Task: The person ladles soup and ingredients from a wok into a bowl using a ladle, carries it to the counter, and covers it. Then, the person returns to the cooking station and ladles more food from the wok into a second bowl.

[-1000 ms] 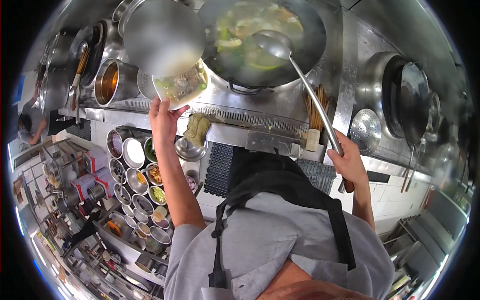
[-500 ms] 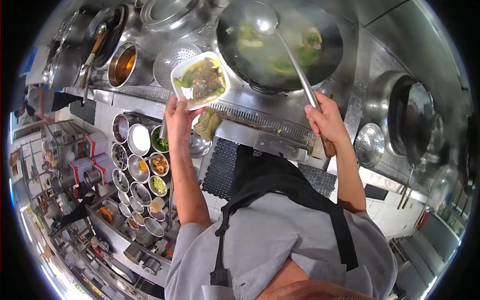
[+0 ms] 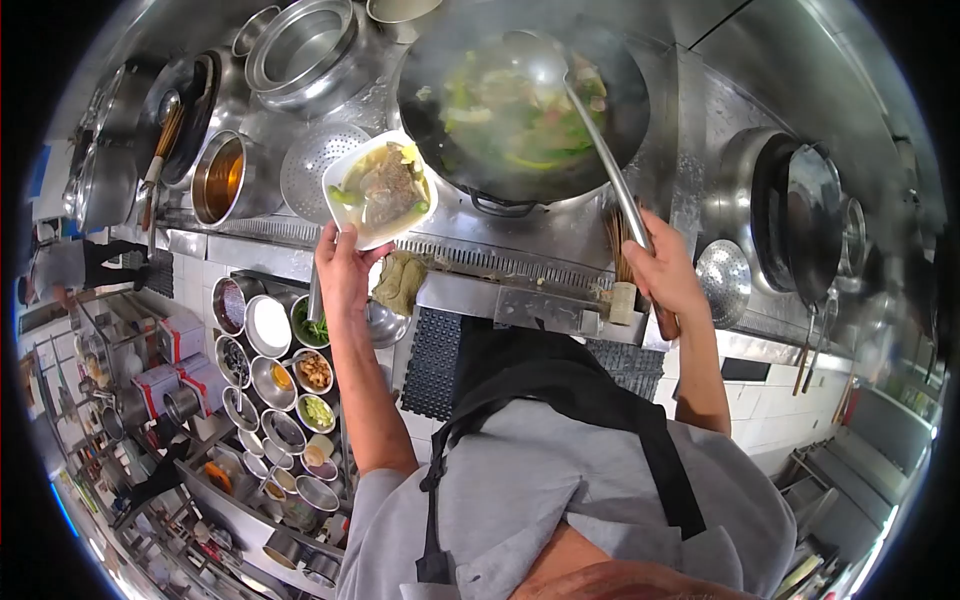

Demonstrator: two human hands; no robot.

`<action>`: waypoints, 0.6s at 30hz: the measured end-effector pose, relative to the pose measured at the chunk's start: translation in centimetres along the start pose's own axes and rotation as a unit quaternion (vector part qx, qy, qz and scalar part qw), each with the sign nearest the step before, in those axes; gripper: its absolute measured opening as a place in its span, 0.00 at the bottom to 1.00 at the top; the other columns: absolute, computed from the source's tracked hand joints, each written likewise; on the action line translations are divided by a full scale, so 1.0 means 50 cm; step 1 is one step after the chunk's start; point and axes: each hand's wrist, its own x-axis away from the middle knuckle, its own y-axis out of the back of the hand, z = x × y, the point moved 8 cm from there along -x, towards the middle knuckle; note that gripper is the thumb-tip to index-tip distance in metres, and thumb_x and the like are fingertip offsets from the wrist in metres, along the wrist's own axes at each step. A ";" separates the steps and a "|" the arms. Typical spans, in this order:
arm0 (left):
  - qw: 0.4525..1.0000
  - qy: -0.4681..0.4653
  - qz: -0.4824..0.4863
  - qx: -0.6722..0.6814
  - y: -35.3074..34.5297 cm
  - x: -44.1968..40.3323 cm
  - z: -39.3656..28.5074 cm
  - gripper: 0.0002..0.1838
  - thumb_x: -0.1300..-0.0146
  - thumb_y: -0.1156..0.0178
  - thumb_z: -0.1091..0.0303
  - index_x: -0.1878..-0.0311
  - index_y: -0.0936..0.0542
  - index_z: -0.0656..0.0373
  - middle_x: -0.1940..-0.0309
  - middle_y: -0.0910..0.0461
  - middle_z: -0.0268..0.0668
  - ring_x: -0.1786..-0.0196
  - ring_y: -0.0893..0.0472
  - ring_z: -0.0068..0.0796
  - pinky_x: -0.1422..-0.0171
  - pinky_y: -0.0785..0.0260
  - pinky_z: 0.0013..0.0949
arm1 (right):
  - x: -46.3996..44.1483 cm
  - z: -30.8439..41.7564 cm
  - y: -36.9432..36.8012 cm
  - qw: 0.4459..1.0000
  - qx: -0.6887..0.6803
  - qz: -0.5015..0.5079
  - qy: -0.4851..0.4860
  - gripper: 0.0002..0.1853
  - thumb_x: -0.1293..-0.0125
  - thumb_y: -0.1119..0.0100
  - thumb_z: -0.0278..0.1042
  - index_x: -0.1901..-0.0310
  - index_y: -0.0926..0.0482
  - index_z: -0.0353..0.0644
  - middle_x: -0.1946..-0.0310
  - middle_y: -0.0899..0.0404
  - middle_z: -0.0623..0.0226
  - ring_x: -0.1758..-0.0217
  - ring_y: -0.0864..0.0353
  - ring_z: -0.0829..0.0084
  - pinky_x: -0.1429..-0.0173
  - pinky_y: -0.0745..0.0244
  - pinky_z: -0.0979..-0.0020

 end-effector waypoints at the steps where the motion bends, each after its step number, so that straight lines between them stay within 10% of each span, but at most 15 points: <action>1: 1.000 0.002 -0.002 -0.002 0.000 -0.002 0.000 0.19 0.22 0.46 0.70 0.34 0.28 0.71 0.43 0.18 0.50 0.49 0.12 0.41 0.50 0.10 0.40 | 0.014 -0.001 0.000 0.999 -0.026 0.018 -0.017 0.25 0.26 0.42 0.25 0.29 0.29 0.38 0.77 0.31 0.77 0.84 0.33 0.83 0.80 0.36 0.74; 7: 1.000 0.008 0.008 -0.004 -0.002 -0.012 -0.002 0.19 0.22 0.45 0.69 0.34 0.29 0.70 0.44 0.18 0.50 0.49 0.12 0.41 0.50 0.10 0.41 | 0.055 -0.032 -0.022 0.999 0.037 -0.018 -0.033 0.25 0.26 0.42 0.25 0.29 0.30 0.38 0.78 0.32 0.78 0.85 0.34 0.84 0.81 0.36 0.75; 18: 1.000 0.006 0.027 0.001 -0.028 -0.011 -0.004 0.17 0.22 0.46 0.70 0.37 0.28 0.70 0.45 0.18 0.49 0.47 0.12 0.40 0.47 0.10 0.43 | 0.062 -0.096 -0.102 0.938 -0.329 0.059 -0.093 0.25 0.21 0.48 0.30 0.26 0.35 0.35 0.74 0.32 0.72 0.84 0.35 0.84 0.82 0.38 0.77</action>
